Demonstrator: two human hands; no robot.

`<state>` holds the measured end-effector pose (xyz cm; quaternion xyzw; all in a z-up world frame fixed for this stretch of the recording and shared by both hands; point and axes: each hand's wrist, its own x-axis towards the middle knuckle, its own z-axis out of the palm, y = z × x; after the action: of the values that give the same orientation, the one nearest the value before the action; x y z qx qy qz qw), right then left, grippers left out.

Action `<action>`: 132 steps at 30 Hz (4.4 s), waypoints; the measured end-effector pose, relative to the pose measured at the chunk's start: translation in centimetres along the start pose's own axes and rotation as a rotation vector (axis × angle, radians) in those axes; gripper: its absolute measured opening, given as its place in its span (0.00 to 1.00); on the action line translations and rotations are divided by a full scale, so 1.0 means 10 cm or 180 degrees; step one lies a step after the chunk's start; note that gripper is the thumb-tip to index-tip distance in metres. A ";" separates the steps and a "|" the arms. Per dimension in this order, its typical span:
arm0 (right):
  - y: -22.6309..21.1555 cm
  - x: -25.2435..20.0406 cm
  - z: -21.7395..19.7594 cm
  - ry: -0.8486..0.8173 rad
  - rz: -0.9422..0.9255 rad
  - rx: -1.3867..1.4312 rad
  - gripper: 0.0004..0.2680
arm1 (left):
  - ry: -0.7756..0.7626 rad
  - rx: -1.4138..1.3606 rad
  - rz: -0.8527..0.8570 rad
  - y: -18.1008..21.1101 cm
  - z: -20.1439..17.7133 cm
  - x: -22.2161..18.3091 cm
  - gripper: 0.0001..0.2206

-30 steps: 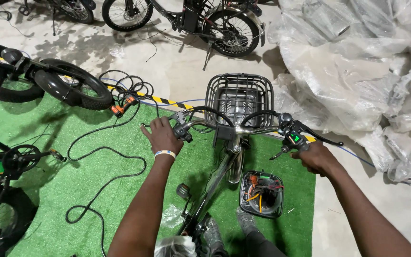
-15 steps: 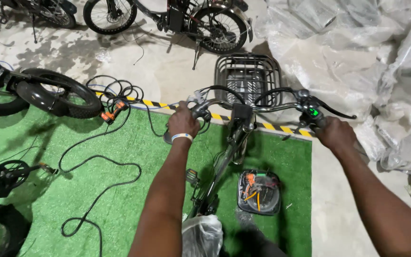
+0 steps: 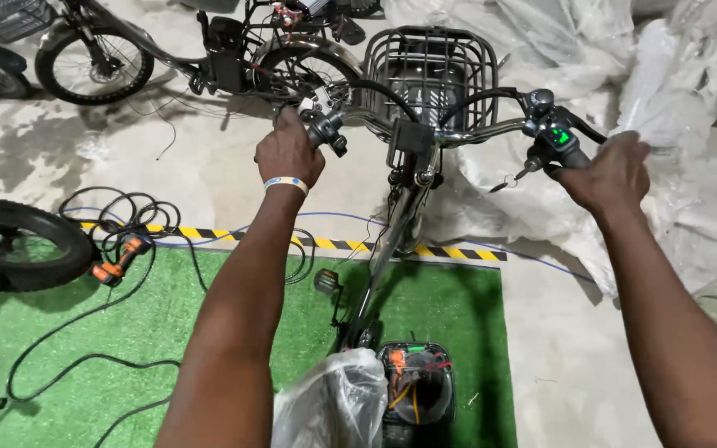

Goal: Connecting electrical wiring, installing the seat, and testing the handlebar controls of an electric bicycle

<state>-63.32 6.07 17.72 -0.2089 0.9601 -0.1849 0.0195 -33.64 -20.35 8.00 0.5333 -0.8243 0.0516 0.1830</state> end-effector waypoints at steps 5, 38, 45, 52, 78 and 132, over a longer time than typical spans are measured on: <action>0.29 0.38 0.29 0.0302 -0.0718 -0.0408 0.31 | -0.0106 -0.0083 0.0019 0.01 0.02 0.00 0.20; 1.72 -1.30 1.38 -0.0546 -0.0532 0.0302 0.34 | -0.0690 0.0048 0.1151 -0.50 0.15 -0.81 0.20; 2.08 -2.40 1.63 -0.0765 -0.0383 0.0187 0.32 | -0.0934 0.0019 0.1319 -0.93 -0.44 -1.56 0.19; 1.78 -3.36 1.15 -0.1079 -0.0507 0.0513 0.30 | -0.0816 0.0120 0.1135 -1.58 -0.79 -2.44 0.19; 0.62 -3.60 0.93 -0.0596 -0.2141 -0.0672 0.15 | -0.1153 0.0049 -0.1644 -2.72 -1.20 -4.60 0.16; 0.02 -3.54 0.90 -0.0012 -0.2836 -0.0683 0.24 | -0.1558 -0.0201 -0.2561 -2.62 -1.56 -4.36 0.14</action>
<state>-30.10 17.52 7.82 -0.6026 0.7904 -0.0744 -0.0819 9.60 10.38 4.05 0.8011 -0.5722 -0.1757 0.0048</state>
